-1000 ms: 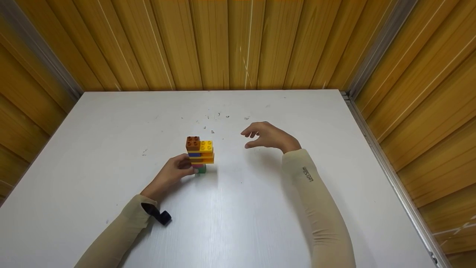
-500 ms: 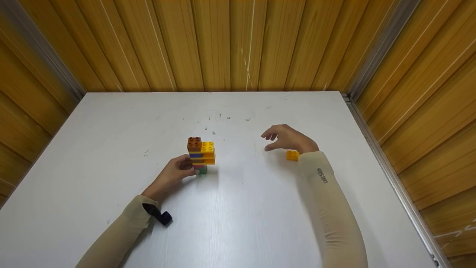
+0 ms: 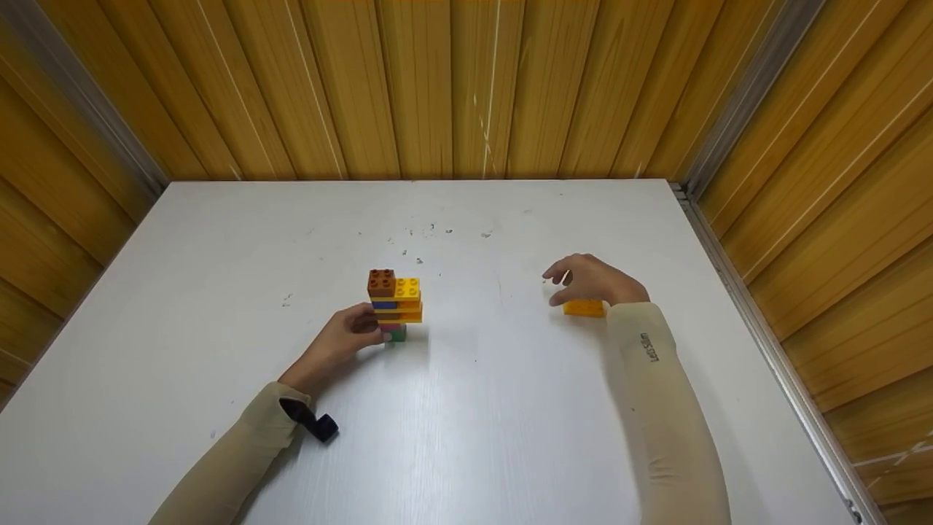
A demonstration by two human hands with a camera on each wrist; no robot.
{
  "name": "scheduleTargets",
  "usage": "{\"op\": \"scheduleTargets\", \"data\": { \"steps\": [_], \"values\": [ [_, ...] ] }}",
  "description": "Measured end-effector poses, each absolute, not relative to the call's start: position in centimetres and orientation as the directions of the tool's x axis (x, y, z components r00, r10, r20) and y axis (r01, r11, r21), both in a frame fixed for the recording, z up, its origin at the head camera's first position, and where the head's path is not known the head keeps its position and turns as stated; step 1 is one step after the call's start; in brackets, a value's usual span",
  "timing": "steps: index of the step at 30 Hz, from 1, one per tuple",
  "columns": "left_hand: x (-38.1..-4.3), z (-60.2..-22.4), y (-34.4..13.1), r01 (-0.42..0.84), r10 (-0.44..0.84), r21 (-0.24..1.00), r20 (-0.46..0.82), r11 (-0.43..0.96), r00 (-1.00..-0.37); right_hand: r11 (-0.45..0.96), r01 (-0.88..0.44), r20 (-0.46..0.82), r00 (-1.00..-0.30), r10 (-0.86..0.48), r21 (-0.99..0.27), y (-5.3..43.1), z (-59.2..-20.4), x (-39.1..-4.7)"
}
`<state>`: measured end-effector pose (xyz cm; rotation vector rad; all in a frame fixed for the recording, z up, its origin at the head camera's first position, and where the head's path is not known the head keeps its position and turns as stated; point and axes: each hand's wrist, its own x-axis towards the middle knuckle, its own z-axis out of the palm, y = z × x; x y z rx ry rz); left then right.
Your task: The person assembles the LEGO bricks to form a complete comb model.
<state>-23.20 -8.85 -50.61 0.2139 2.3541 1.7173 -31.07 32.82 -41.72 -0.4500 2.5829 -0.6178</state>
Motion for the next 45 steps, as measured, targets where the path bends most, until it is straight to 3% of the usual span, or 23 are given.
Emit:
{"op": "scheduleTargets", "data": {
  "steps": [22,45],
  "values": [
    [-23.1,-50.9,-8.9,0.014,0.275,0.96,-0.066,0.279,-0.959,0.893,-0.109,-0.417,-0.855,-0.309,-0.437,35.4,-43.8,-30.6],
    [-23.2,-50.7,-9.0,0.026,0.282,0.964,-0.052,0.266,-0.958,0.875,-0.131,-0.375,-0.867,-0.33,-0.466,34.4,-44.5,-31.2]
  ]
}}
